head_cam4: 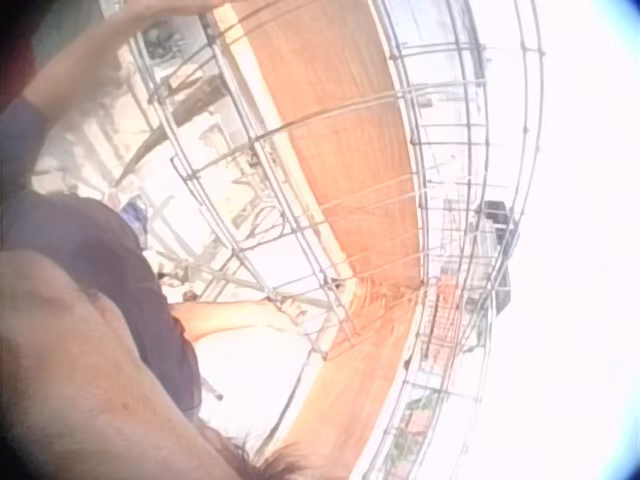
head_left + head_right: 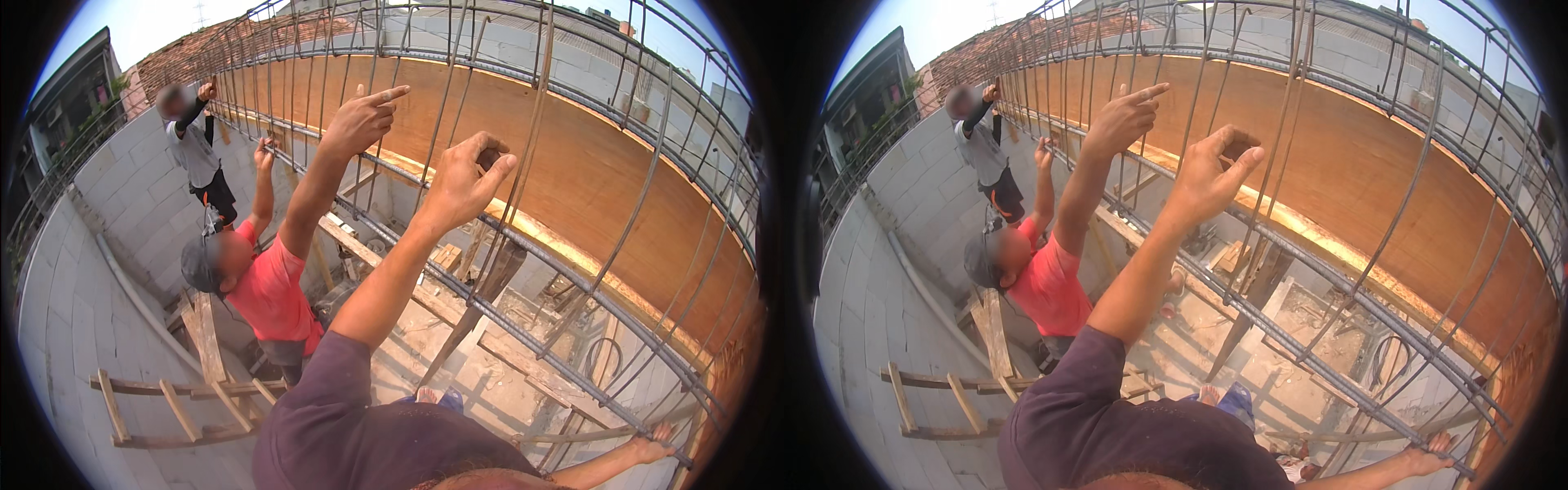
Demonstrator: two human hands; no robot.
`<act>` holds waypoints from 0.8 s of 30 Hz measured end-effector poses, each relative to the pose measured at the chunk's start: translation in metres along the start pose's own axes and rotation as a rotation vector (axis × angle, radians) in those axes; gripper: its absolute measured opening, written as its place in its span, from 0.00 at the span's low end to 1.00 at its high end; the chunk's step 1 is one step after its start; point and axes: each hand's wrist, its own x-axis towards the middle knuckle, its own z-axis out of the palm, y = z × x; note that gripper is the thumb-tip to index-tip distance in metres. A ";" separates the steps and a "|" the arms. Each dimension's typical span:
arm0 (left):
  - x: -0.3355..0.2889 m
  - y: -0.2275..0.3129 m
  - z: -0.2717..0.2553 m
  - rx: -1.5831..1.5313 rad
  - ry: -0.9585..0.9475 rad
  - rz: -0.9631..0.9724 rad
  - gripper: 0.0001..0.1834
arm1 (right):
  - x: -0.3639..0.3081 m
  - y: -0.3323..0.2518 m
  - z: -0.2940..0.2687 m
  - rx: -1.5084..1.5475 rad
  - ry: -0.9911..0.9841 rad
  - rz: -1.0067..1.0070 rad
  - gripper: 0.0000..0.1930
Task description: The person places and secures steel rebar into a wooden concrete form by hand and using pliers.
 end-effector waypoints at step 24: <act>0.142 -0.064 -0.093 0.250 0.636 0.084 0.15 | 0.001 0.009 -0.002 0.035 0.030 0.072 0.36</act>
